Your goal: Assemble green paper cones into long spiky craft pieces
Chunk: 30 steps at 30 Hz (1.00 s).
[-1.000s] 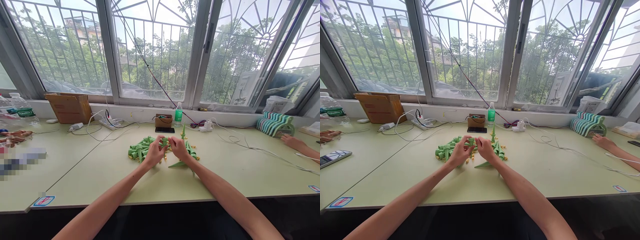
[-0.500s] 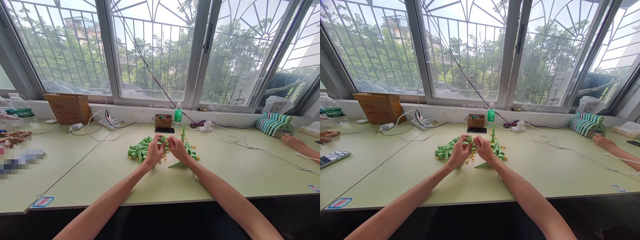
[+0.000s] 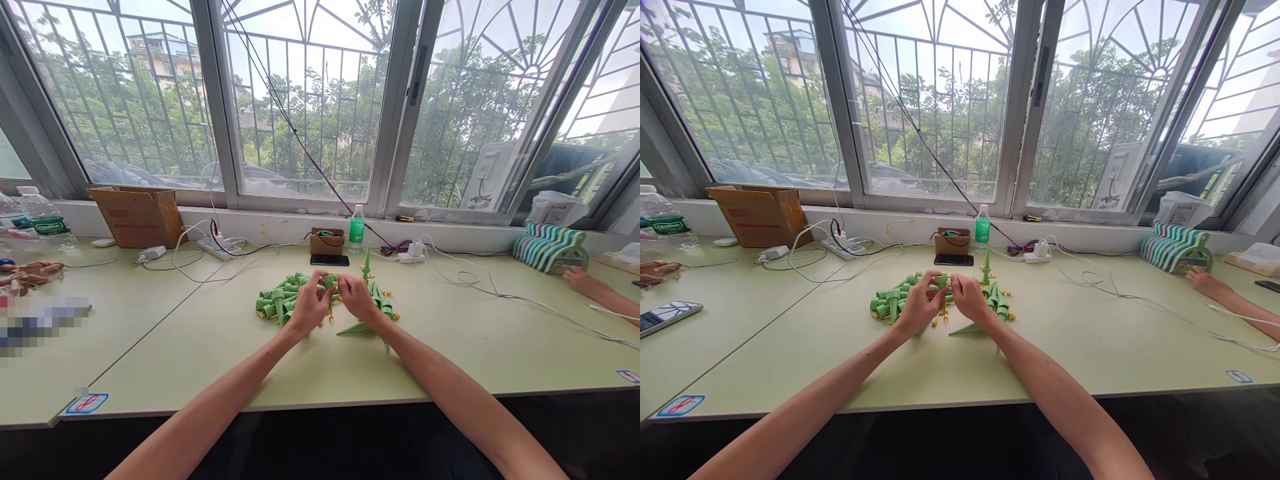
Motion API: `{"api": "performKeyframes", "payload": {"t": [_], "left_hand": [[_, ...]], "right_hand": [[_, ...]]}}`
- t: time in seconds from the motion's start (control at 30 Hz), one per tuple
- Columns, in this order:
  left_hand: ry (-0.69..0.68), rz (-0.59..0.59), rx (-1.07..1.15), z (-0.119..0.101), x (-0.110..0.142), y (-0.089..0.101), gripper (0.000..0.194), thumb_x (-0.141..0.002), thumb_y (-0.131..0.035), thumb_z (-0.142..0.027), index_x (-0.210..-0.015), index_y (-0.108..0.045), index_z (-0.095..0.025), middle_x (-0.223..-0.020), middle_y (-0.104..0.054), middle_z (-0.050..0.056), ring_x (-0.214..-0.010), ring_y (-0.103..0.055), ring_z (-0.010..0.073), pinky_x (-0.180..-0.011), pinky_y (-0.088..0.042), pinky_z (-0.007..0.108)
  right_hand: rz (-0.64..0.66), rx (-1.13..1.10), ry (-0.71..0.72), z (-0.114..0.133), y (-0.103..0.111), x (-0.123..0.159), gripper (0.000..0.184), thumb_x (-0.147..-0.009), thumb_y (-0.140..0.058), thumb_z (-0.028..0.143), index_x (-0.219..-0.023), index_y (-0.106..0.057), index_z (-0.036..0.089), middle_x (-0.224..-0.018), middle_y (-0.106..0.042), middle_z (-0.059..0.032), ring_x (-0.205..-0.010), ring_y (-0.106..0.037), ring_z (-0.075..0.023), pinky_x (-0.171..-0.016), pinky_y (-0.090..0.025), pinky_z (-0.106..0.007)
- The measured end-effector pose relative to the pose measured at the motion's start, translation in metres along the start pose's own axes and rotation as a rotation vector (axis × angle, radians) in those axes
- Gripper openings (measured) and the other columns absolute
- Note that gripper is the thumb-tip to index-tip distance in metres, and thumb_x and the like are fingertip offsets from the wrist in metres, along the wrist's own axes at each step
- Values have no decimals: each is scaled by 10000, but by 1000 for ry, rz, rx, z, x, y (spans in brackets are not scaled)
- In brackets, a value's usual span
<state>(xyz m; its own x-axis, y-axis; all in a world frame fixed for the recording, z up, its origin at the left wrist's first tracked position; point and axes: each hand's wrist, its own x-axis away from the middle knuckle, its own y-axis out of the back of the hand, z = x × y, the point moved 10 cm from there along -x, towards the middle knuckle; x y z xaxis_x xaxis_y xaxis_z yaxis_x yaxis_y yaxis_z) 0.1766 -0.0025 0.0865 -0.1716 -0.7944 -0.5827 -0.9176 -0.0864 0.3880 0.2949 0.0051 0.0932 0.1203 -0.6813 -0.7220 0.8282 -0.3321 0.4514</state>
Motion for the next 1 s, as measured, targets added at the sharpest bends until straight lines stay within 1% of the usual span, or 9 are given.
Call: {"api": "performKeyframes", "payload": {"t": [0.13,0.23,0.37,0.47,0.57,0.67,0.77,0.83,1.0], "left_hand": [[6,25,16,-1,1,-3,259,-859,-528,-280,-1102,-451,-228,-892,-591,4,-445,-508,49,-450,-395,182],[14,18,13,-2,1,-2,319,-863,-535,-298,-1154,-418,-242,-908,-593,4,-454,-519,51,-455,-410,182],[29,11,65,-5,1,-2,392,-861,-561,-392,-1183,-389,-248,-955,-595,18,-490,-561,64,-460,-437,188],[67,-5,146,-4,1,0,401,-880,-516,-470,-1183,-387,-241,-957,-598,28,-512,-591,84,-430,-435,189],[113,-65,189,1,0,5,366,-912,-425,-516,-1136,-421,-227,-882,-610,14,-466,-569,81,-403,-425,192],[192,-85,296,11,-2,6,359,-921,-375,-542,-1052,-446,-215,-718,-590,-25,-401,-534,89,-361,-400,195],[298,-34,461,21,-2,-2,352,-914,-369,-551,-974,-435,-210,-580,-557,-48,-367,-519,114,-328,-376,201],[345,10,530,23,-1,-8,342,-907,-377,-551,-907,-414,-211,-542,-557,-48,-353,-510,121,-320,-364,203],[371,85,589,19,1,-15,329,-900,-401,-533,-822,-376,-215,-533,-564,-40,-346,-504,116,-328,-360,204]], "right_hand": [[4,-3,-1,1,0,0,390,-964,-328,345,-601,-296,205,-513,-328,46,-500,-257,-106,-509,-216,-267],[-10,2,-3,3,2,0,384,-966,-336,352,-612,-320,203,-518,-349,43,-501,-268,-107,-511,-220,-265],[-34,0,-24,1,5,0,389,-975,-342,378,-626,-343,204,-519,-362,44,-499,-281,-109,-509,-227,-262],[-57,-19,-45,-2,7,0,393,-983,-335,395,-644,-380,202,-542,-413,37,-501,-324,-109,-516,-254,-252],[-85,-30,-55,-2,12,1,391,-988,-330,405,-671,-425,198,-578,-473,25,-513,-377,-107,-534,-286,-244],[-98,-41,-56,-1,14,2,394,-991,-324,413,-677,-426,198,-581,-477,26,-514,-386,-106,-537,-292,-240],[-60,-55,-43,2,11,2,399,-992,-310,424,-677,-410,200,-575,-460,30,-518,-376,-105,-533,-289,-238],[-26,-56,-22,6,8,3,398,-989,-312,427,-679,-414,199,-582,-462,28,-529,-376,-106,-540,-294,-238],[15,-87,15,12,4,3,376,-981,-329,413,-692,-430,196,-606,-484,24,-546,-387,-105,-565,-317,-235]]}}
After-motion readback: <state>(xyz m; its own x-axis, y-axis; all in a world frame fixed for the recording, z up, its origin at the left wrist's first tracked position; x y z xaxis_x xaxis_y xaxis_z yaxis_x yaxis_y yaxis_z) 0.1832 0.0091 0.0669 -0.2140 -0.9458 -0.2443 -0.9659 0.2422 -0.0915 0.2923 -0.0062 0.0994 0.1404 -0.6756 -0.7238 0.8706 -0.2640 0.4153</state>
